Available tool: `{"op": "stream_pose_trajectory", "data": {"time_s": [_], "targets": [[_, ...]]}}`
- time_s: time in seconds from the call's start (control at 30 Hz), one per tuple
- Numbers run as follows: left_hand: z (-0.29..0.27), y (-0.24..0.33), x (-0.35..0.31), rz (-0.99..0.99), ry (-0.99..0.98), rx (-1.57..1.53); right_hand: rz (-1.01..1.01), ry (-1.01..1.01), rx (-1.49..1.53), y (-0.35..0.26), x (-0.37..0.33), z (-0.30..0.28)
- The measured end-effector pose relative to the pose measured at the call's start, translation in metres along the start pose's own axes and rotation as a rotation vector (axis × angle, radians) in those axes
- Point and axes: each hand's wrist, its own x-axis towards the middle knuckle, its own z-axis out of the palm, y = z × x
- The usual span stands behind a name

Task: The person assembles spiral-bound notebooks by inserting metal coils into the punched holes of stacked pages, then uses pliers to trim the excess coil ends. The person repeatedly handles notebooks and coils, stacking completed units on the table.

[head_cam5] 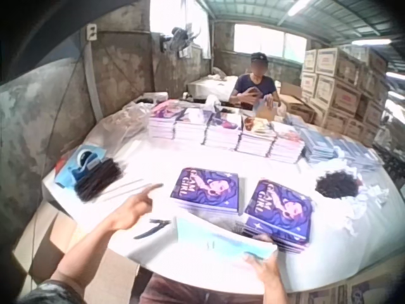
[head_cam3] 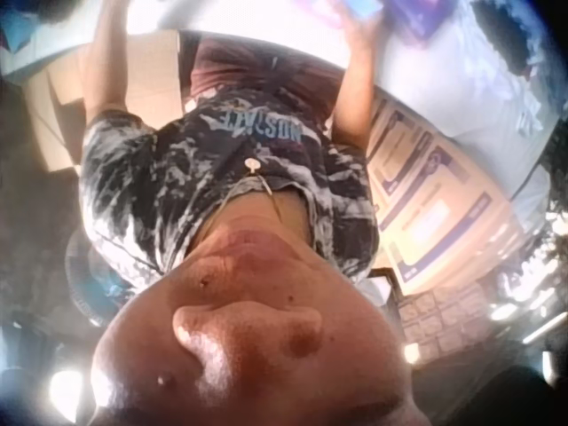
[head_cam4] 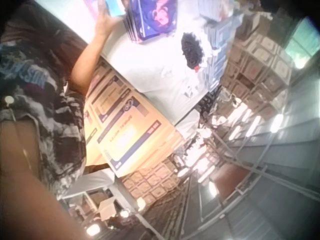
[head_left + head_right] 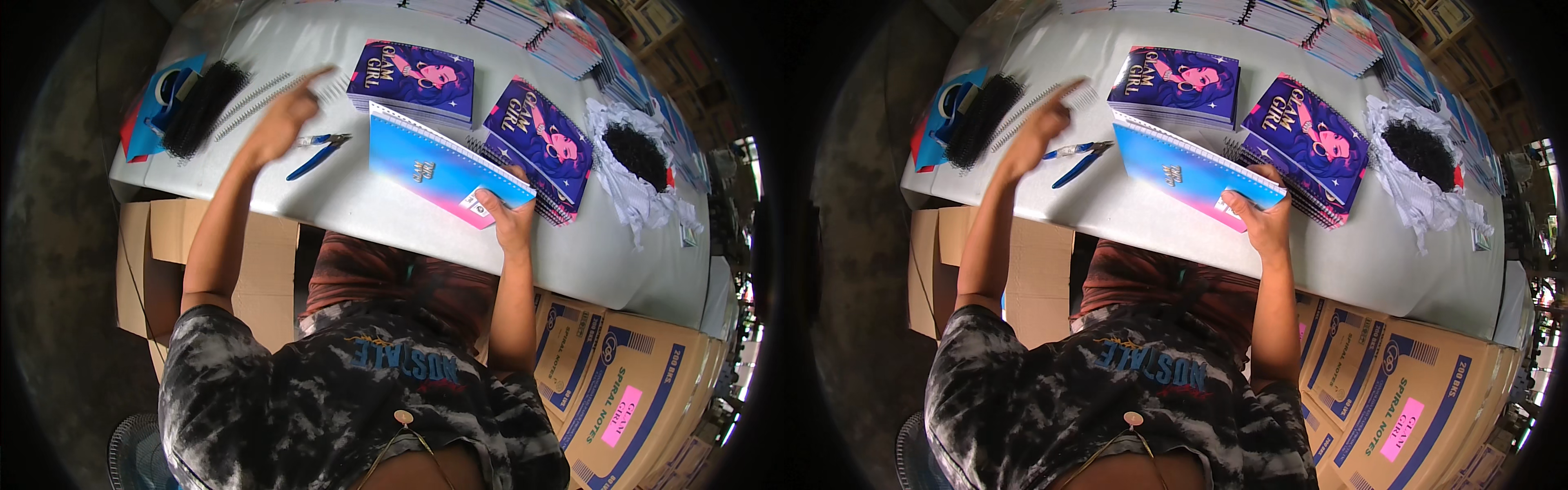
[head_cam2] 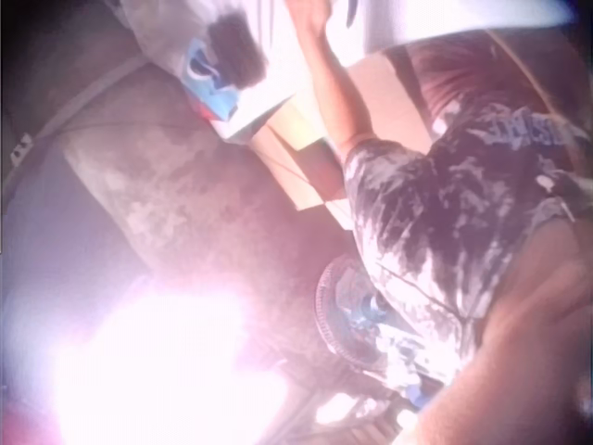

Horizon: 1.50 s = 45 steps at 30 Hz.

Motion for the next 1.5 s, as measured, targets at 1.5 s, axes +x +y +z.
{"op": "stream_pose_trajectory", "data": {"time_s": [1.5], "targets": [[0.027,0.049,0.021,0.488,-0.021,0.310,0.026,0.033,-0.056,-0.002,-0.013,-0.014]]}}
